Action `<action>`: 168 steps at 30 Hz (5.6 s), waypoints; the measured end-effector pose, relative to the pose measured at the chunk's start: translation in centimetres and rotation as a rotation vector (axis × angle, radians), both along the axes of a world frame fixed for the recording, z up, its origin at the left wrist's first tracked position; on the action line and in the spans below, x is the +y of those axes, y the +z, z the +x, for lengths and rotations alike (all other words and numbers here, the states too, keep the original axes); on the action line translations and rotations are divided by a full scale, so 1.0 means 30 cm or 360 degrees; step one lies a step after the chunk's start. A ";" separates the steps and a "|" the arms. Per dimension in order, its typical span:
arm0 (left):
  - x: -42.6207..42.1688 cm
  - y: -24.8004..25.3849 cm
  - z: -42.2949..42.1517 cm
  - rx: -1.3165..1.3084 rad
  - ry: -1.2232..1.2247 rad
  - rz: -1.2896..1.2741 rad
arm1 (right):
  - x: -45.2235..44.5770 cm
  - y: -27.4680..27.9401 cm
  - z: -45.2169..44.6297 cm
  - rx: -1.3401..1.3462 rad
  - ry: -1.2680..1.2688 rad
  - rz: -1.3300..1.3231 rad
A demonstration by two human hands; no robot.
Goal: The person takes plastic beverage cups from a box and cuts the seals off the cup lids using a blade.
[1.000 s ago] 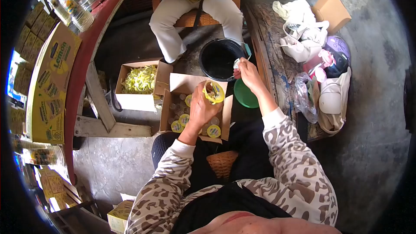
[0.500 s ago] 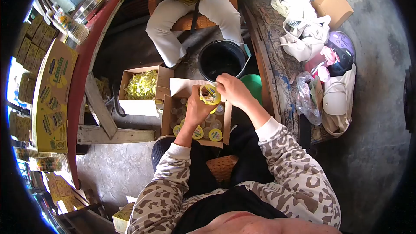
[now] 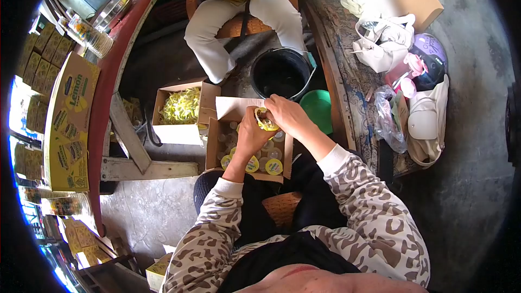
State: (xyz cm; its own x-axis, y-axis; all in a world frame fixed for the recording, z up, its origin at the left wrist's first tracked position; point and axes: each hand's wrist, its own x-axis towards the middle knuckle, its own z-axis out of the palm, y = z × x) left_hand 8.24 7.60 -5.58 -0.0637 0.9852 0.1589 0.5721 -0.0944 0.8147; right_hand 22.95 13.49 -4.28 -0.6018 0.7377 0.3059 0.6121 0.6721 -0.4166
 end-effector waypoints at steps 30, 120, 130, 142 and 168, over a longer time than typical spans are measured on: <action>-0.004 0.008 -0.046 0.0091 -0.0036 -0.0151 | 0.001 0.011 -0.031 -0.0137 0.0058 -0.0242; -0.021 -0.006 0.055 0.0499 0.0083 0.0502 | 0.067 -0.118 -0.050 0.0552 -0.0640 -0.0574; -0.067 0.050 0.071 0.0489 0.0074 0.0723 | 0.210 -0.286 0.085 -0.0002 -0.0861 0.0140; 0.035 -0.016 -0.073 -0.0253 0.0017 0.0418 | 0.060 0.024 0.042 0.1037 -0.0174 -0.1182; 0.047 -0.050 -0.054 -0.0294 0.0121 0.0130 | -0.038 0.017 -0.061 0.0929 0.0189 -0.0816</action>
